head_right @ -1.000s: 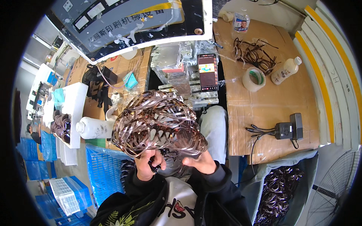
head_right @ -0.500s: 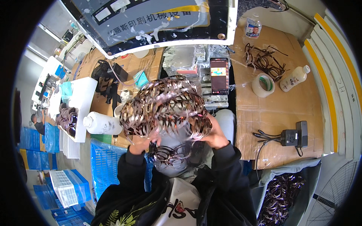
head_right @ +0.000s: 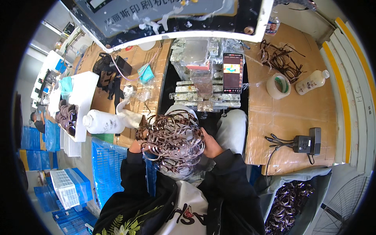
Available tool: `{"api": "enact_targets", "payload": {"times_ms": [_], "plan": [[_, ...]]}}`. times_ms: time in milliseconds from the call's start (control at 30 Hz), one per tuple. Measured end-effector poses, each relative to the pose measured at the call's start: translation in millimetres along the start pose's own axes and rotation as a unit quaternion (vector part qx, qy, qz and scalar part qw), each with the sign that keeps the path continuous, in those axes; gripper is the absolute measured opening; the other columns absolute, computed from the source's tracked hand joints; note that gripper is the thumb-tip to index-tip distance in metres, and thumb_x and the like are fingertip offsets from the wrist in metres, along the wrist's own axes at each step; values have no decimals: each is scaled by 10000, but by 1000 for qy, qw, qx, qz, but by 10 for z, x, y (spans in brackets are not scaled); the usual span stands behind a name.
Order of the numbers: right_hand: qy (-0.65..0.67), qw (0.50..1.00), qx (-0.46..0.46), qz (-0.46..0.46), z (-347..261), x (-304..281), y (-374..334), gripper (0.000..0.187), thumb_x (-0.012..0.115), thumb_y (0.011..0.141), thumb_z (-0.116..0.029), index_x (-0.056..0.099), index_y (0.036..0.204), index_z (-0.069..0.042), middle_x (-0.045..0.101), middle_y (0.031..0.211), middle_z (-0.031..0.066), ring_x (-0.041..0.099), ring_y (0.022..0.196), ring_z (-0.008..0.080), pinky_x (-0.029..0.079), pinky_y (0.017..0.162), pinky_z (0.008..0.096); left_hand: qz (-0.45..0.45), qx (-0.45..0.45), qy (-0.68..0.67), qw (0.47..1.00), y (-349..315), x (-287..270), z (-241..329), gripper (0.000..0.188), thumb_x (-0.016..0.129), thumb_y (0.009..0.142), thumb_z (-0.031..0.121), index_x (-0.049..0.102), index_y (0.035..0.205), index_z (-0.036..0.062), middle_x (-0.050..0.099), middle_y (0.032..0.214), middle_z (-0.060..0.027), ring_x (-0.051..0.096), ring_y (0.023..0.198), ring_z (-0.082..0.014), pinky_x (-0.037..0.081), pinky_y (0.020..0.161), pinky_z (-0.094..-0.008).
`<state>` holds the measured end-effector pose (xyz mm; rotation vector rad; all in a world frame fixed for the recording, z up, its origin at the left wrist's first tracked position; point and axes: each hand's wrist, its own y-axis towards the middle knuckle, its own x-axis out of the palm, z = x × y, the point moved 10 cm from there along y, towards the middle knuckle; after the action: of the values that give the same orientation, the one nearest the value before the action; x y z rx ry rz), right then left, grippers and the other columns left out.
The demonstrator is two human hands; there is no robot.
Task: The person repeatedly picks up coiled sunglasses frames from a blue basket, separates them, and assembles them by hand. They then place the assembled units into a gray bin to the right. The process is continuous and repetitive.
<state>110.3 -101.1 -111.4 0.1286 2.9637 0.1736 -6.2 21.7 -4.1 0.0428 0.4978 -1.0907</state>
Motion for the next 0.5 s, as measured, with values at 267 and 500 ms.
{"api": "enact_targets", "payload": {"times_ms": [267,500], "plan": [[469,858,209,19,612,421,-135,441,417,930,-108,317,1351,-18,449,1314,101,468,1165,221,368,1001,337,1,31,220,975,-243,-136,136,457,448,723,-81,479,1175,-19,482,1192,-168,457,1108,-314,354,946,-333],[647,689,315,85,704,663,-219,461,259,995,-337,337,1345,-48,534,1229,81,559,1059,219,449,931,365,257,29,-206,944,-381,-266,61,514,326,729,-25,450,1223,-90,522,1199,-197,507,1119,-254,357,990,-327]]}}
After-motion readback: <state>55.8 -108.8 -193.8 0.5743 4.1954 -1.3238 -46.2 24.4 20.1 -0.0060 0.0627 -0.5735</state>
